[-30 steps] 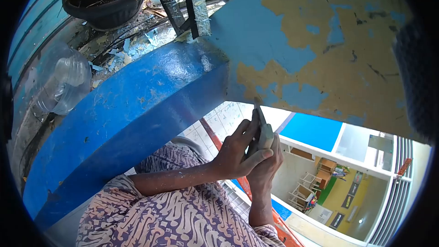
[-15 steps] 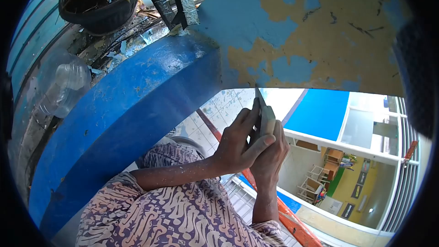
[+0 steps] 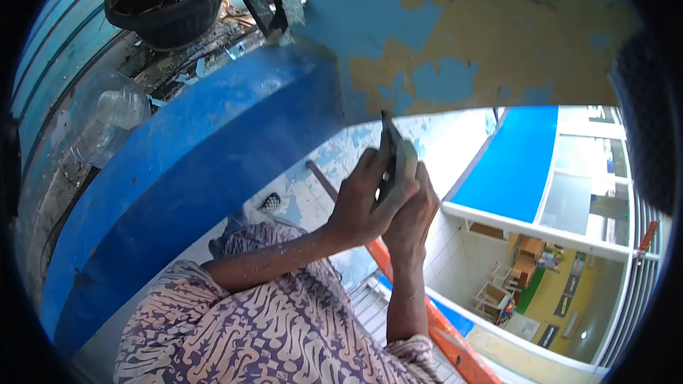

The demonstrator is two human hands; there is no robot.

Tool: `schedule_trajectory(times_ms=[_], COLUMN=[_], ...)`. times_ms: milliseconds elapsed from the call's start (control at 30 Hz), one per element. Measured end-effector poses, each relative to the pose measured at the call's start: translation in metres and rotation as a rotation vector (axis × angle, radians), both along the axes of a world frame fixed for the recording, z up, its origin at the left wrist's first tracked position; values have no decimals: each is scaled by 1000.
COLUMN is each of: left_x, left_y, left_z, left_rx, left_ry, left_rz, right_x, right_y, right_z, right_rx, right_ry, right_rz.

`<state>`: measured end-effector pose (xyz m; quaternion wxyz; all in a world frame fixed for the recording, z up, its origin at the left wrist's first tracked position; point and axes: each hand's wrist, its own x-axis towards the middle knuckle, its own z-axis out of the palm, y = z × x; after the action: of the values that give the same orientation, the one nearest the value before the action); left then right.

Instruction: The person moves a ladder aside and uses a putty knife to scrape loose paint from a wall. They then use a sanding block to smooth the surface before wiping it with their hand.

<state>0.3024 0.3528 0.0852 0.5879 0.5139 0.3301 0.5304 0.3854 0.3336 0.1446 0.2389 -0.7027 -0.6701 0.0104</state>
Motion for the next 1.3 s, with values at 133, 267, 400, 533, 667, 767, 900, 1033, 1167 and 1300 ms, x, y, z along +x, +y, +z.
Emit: schedule_trajectory(times_ms=[133, 267, 400, 533, 667, 767, 900, 1033, 1167, 1300], left_x=[-6, 6, 0, 2, -7, -8, 2, -9, -5, -10], left_y=[-4, 3, 0, 13, 13, 3, 12, 10, 15, 22], left_z=[12, -2, 5, -11, -22, -1, -32, -24, -24, -33], left_rx=[-1, 51, 23, -42, -61, -55, -47, -14, 8, 29], left_ry=[-31, 14, -13, 50, 19, -5, 17, 19, 12, 84], left_rz=[-86, -12, -44, 43, 18, -40, 27, -2, 10, 0], right_x=[-7, 1, -5, 2, -5, -15, -3, -14, -13, -3], right_y=[-4, 0, 1, 19, 17, 10, 19, 13, 19, 22], right_z=[22, 7, 21, -10, -13, 8, -25, -13, -15, -31], right_rx=[-102, -120, -149, -216, -228, -152, -177, -176, -131, -125], right_ry=[131, 185, 140, 202, 148, 102, 189, 116, 184, 171], right_rz=[-57, -117, -77, -98, -95, -78, -95, -88, -80, -43])
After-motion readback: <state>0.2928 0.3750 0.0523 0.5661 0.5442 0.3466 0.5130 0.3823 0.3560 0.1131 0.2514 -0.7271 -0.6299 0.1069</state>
